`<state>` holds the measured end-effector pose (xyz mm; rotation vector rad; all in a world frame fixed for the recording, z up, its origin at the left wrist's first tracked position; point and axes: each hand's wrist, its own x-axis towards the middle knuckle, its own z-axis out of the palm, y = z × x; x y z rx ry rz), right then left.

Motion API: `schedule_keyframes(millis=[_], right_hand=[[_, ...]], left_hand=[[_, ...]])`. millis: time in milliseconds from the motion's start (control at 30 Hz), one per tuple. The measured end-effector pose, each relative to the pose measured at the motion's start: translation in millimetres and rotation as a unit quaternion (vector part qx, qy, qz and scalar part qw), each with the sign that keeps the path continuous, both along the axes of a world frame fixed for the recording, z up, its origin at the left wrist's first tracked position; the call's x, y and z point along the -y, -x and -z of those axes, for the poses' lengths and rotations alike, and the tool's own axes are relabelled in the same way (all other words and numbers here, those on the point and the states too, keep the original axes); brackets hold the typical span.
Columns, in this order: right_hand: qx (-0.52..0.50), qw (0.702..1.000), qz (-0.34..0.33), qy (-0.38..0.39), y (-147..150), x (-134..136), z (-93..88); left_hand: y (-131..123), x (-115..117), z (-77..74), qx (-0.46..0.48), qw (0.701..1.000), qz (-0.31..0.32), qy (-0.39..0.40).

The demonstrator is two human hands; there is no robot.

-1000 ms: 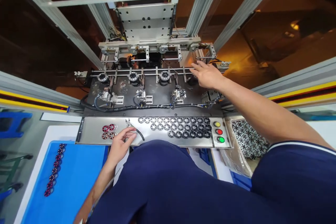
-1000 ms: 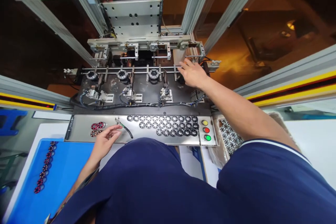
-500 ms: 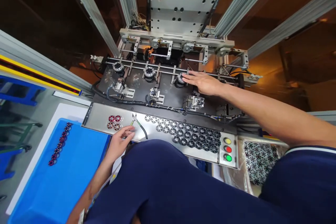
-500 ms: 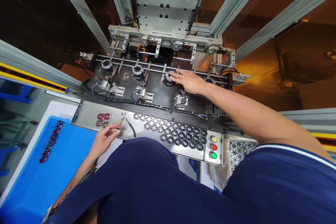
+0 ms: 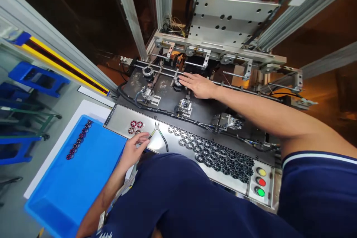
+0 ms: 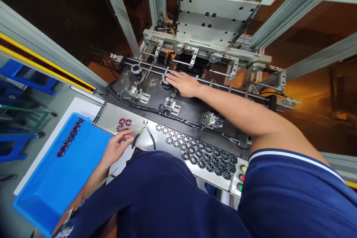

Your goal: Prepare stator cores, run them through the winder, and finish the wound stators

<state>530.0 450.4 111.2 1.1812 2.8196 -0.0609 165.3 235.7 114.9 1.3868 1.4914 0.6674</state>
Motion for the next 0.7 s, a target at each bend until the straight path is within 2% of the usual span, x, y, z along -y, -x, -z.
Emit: schedule_keyframes(millis=[100, 167, 233, 333, 433, 467, 567, 633, 700], right_hand=[[-0.022, 1.0, -0.009, -0.001, -2, -2, 8.9], [-0.032, 0.999, -0.011, -0.006, -2, -1, 10.3], [-0.022, 1.0, -0.009, -0.005, 2, -1, 6.6], [-0.017, 1.0, 0.007, -0.016, 13, 1, -12.4], [-0.069, 0.994, 0.03, -0.077, 19, 23, -48.4], [-0.094, 0.989, 0.038, -0.107, 19, 39, -62.1], [-0.201, 0.951, 0.088, -0.216, 7, 110, -94.6], [-0.267, 0.911, 0.176, -0.262, -3, 174, -98.9], [-0.292, 0.859, 0.309, -0.284, -13, 245, -84.2]], left_hand=[[21, -5, -7.3, -0.003, 0.999, -0.033, -0.013], [35, -26, -18.4, -0.027, 0.997, -0.043, -0.06], [42, -67, -31.7, -0.076, 0.985, -0.035, -0.153], [33, -153, -46.5, -0.145, 0.948, 0.056, -0.279], [11, -234, -45.6, -0.257, 0.901, 0.195, -0.29], [2, -254, -41.9, -0.295, 0.885, 0.242, -0.268], [-17, -286, -25.1, -0.317, 0.873, 0.28, -0.242], [-24, -292, -13.3, -0.32, 0.872, 0.291, -0.231], [-27, -293, -3.9, -0.324, 0.87, 0.3, -0.22]])
